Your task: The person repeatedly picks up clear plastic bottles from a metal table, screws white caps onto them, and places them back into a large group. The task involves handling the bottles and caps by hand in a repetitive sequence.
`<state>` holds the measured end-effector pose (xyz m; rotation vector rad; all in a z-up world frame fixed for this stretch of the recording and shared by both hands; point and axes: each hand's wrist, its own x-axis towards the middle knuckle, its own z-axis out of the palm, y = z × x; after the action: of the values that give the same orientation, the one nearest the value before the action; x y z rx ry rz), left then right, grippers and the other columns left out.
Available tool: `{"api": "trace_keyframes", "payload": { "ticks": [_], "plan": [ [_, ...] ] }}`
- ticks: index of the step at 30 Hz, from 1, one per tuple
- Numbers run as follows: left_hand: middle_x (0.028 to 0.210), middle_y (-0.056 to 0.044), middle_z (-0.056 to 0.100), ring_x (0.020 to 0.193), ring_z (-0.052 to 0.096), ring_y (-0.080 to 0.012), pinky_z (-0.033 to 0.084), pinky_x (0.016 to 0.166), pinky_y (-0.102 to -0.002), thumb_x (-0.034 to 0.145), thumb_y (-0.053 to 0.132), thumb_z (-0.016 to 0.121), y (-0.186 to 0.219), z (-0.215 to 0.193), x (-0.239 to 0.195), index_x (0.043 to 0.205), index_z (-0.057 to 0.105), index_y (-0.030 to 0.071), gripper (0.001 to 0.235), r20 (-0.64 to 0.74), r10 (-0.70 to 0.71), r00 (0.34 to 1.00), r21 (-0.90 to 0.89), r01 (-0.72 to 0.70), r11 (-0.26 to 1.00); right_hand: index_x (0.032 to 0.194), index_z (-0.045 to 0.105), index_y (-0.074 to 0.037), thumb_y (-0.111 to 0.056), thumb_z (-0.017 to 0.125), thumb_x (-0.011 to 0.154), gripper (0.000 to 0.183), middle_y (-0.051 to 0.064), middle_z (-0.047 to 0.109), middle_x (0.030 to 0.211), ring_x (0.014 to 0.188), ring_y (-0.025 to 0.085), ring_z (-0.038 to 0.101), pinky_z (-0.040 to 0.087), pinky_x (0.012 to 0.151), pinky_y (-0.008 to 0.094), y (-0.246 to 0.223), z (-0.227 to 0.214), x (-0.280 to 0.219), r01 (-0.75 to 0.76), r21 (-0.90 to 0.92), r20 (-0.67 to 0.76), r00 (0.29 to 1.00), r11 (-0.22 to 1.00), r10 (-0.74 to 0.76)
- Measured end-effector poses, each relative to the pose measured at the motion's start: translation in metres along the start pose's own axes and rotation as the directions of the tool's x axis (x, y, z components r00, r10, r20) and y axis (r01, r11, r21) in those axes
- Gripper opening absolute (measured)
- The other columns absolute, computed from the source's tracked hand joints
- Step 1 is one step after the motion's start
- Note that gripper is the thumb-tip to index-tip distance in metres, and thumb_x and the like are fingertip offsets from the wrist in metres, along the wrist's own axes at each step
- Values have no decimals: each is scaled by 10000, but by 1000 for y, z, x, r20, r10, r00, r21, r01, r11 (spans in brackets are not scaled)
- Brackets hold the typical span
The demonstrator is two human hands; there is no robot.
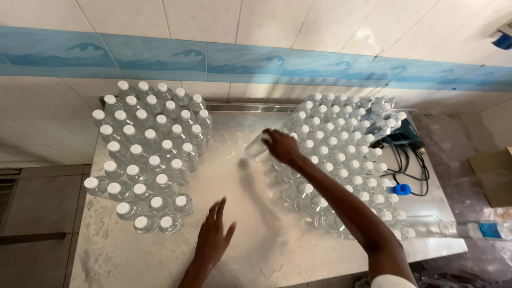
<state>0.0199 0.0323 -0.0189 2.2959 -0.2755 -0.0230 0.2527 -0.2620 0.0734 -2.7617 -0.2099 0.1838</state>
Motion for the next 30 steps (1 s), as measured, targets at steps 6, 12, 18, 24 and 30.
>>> {"api": "trace_keyframes", "payload": {
  "ticks": [6,12,18,24,30],
  "plan": [
    [1730,-16,372,1508,567,-236,679,934,-464,933,487,702,-138,111,-147,1670,359,387,819,218,-306,927,-19,318,948,1492,626,-148,-325,477,1147,416,163,745,1389,925,269,798,631,653,400,99,8,90,-114,-131,-35,993,985,110],
    [1531,-8,605,1195,757,-194,714,880,-376,738,629,841,-174,160,-203,1490,681,415,798,-89,-447,890,-146,432,890,1462,618,-123,-324,591,1108,407,131,748,1375,1090,325,745,633,842,493,127,-8,92,-331,-164,118,929,929,351],
    [1676,72,427,1219,831,-190,726,781,-348,859,706,731,-188,127,-179,1576,522,483,779,199,-442,875,-145,472,869,1551,551,-119,-346,673,1055,559,262,555,1553,1458,495,449,482,1115,693,79,22,98,-61,-482,-113,994,874,7],
    [1605,-85,459,1251,763,-239,698,1043,-375,955,617,744,-197,121,-175,1621,492,339,764,237,-245,940,-253,303,919,1694,363,-130,-120,770,975,826,153,442,1736,1548,402,440,377,1275,567,-38,110,148,257,232,-25,966,938,-258],
    [1610,57,548,1246,786,-205,697,896,-316,939,723,592,-162,90,-183,1573,562,439,694,309,-465,830,-188,532,825,1538,421,-125,-204,871,838,836,144,690,1503,1318,423,689,572,1017,528,-78,165,173,195,547,-94,981,814,-172]
  ]
}}
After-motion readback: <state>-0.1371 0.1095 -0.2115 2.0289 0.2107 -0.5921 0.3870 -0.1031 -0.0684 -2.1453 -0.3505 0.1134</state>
